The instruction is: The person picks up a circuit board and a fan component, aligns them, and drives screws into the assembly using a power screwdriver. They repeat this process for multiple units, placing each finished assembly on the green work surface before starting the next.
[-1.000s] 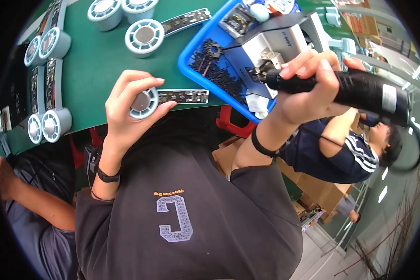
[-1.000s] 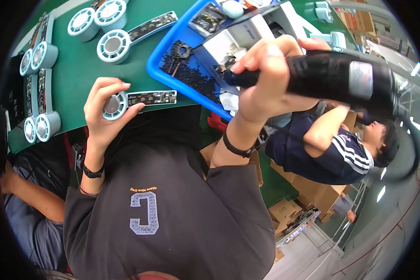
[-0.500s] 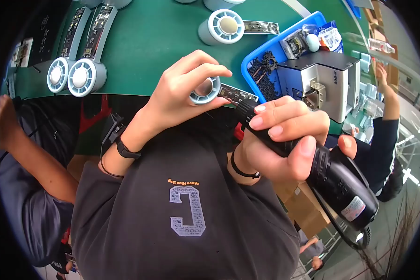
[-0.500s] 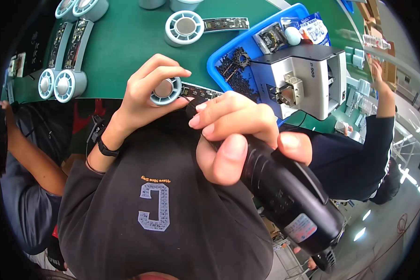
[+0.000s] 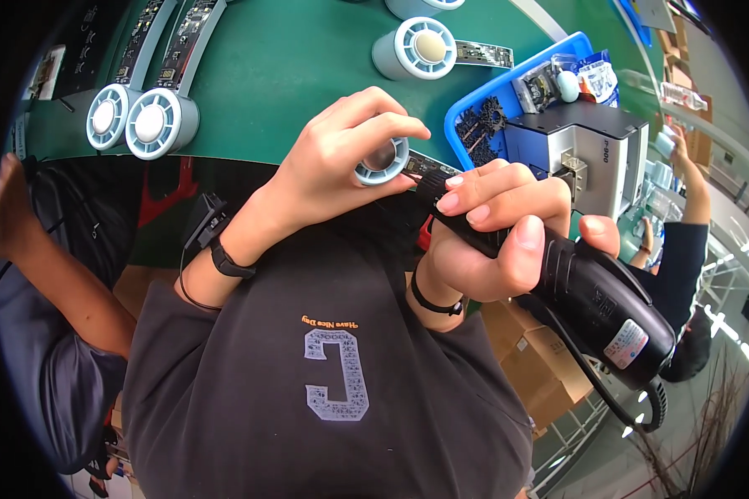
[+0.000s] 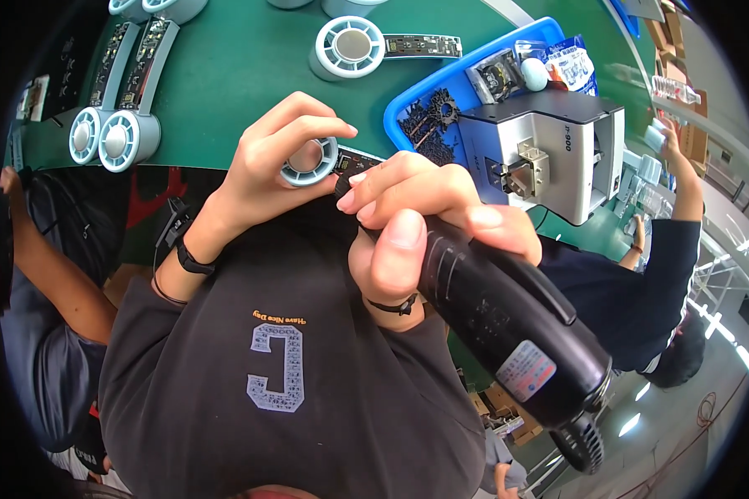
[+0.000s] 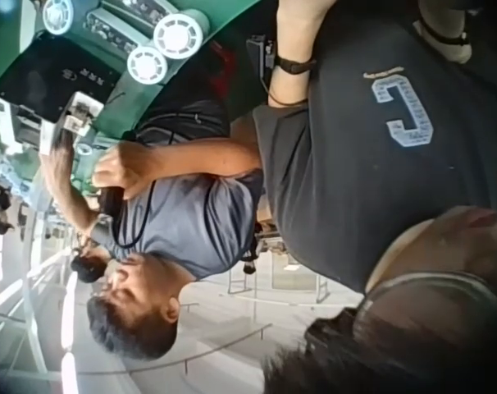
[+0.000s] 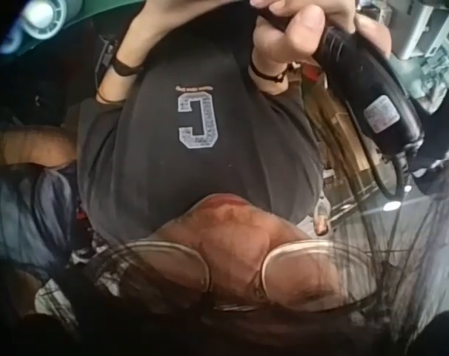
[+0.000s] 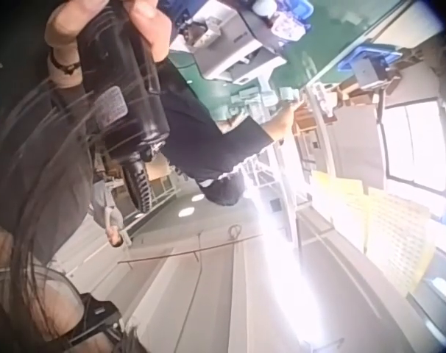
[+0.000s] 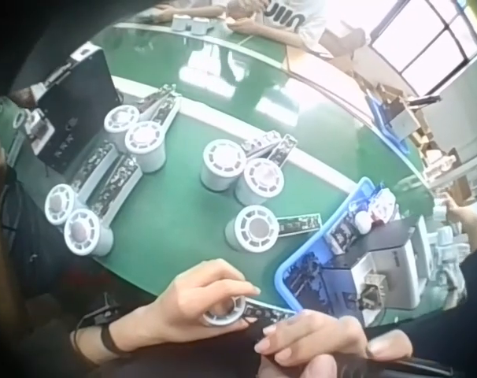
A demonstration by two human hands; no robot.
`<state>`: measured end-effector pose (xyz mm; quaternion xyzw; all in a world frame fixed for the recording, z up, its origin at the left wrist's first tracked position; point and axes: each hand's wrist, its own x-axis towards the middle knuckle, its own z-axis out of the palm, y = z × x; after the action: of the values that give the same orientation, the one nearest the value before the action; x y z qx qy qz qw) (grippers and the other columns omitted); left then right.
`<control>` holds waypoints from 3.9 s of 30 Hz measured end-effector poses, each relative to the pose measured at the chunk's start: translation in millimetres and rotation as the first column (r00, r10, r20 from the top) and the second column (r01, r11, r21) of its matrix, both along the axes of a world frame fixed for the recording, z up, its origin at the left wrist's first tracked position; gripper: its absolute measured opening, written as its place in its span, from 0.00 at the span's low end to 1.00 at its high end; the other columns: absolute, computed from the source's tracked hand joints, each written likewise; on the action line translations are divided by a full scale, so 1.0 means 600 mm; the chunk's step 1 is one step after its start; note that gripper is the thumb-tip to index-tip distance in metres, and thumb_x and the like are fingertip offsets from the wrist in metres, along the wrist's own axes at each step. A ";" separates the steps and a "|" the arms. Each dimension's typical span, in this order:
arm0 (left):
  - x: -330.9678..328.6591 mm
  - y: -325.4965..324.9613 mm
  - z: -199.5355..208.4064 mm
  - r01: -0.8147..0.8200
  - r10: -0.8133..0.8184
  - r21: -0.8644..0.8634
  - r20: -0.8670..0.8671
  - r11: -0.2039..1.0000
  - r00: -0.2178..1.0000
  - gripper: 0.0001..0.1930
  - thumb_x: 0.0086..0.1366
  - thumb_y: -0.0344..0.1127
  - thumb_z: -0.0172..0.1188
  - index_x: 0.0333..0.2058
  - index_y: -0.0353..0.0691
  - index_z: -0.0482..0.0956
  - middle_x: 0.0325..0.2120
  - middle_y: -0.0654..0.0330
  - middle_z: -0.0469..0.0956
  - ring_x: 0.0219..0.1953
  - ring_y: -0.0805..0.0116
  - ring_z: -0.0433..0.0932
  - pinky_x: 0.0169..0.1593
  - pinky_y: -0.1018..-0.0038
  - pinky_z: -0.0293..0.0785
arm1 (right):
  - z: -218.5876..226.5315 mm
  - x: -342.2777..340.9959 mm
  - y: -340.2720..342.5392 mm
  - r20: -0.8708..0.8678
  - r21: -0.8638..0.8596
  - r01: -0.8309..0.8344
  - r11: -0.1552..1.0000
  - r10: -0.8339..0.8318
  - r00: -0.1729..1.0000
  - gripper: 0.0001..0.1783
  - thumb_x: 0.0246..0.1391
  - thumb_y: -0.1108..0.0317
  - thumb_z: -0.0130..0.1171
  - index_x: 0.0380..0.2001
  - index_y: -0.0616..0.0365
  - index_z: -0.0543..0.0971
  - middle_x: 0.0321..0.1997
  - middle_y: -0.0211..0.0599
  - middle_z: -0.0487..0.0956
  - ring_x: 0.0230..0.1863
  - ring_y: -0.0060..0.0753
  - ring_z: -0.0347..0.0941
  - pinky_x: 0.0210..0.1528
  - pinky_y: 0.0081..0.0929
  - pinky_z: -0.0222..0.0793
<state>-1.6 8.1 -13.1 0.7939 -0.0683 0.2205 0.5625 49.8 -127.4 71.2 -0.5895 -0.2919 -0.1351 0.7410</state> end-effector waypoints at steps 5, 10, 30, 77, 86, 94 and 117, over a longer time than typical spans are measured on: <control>-0.002 0.000 0.000 -0.012 0.012 -0.010 -0.001 1.000 1.000 0.29 0.44 0.20 0.75 0.49 0.41 0.85 0.42 0.58 0.80 0.40 0.61 0.82 0.40 0.68 0.79 | -0.008 -0.006 -0.004 0.067 -0.063 -0.049 0.997 0.053 0.996 0.25 0.60 0.73 0.50 0.59 0.49 0.60 0.20 0.39 0.70 0.12 0.34 0.66 0.20 0.35 0.77; -0.001 -0.001 0.000 -0.015 0.015 -0.028 -0.010 0.999 1.000 0.26 0.45 0.22 0.77 0.47 0.43 0.85 0.40 0.59 0.79 0.39 0.61 0.81 0.40 0.68 0.78 | -0.010 -0.012 -0.006 0.094 -0.117 -0.076 0.990 0.087 0.992 0.23 0.61 0.73 0.53 0.56 0.46 0.60 0.21 0.39 0.70 0.12 0.33 0.66 0.20 0.34 0.77; -0.029 0.034 0.102 -0.013 0.042 0.523 -0.045 0.852 0.998 0.20 0.51 0.31 0.78 0.44 0.43 0.85 0.40 0.60 0.79 0.39 0.56 0.81 0.47 0.62 0.79 | 0.027 -0.040 -0.046 0.103 0.292 -0.002 0.956 -0.030 0.994 0.28 0.61 0.70 0.56 0.62 0.51 0.60 0.24 0.40 0.73 0.15 0.38 0.71 0.24 0.36 0.78; 0.039 0.107 0.154 -0.127 0.338 0.605 -0.249 0.786 0.908 0.29 0.57 0.31 0.75 0.59 0.41 0.81 0.53 0.56 0.78 0.53 0.56 0.81 0.55 0.63 0.78 | -0.059 0.000 -0.136 -0.093 0.144 0.104 0.984 -0.091 0.991 0.29 0.54 0.83 0.54 0.59 0.59 0.61 0.24 0.42 0.73 0.17 0.36 0.72 0.25 0.34 0.80; 0.046 0.071 0.150 0.025 0.187 0.834 -0.152 0.552 0.971 0.23 0.59 0.37 0.75 0.53 0.43 0.81 0.60 0.53 0.76 0.67 0.46 0.69 0.72 0.49 0.63 | -0.055 -0.002 -0.121 -0.053 0.103 0.041 0.994 -0.035 0.998 0.28 0.54 0.82 0.54 0.59 0.60 0.62 0.24 0.41 0.73 0.18 0.34 0.72 0.25 0.34 0.80; 0.043 0.061 0.135 0.011 0.217 0.903 -0.116 0.430 0.969 0.21 0.59 0.41 0.75 0.50 0.46 0.81 0.59 0.52 0.76 0.65 0.46 0.70 0.74 0.42 0.59 | -0.080 0.001 -0.149 -0.264 0.218 0.043 0.975 0.017 0.964 0.25 0.56 0.81 0.56 0.56 0.62 0.65 0.24 0.37 0.70 0.20 0.30 0.70 0.23 0.29 0.78; 0.529 0.226 0.180 -0.040 0.151 0.999 0.038 0.012 0.988 0.20 0.65 0.49 0.71 0.52 0.48 0.84 0.53 0.59 0.80 0.65 0.52 0.74 0.74 0.42 0.56 | -0.118 0.003 -0.179 -0.326 0.140 -0.014 0.990 0.060 0.943 0.23 0.57 0.79 0.60 0.55 0.63 0.68 0.22 0.36 0.71 0.19 0.29 0.70 0.23 0.27 0.74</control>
<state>316.1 143.6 94.6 0.9707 -0.1270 0.1153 -0.1681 51.8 -234.6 0.4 -0.5465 -0.1650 -0.0401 0.8200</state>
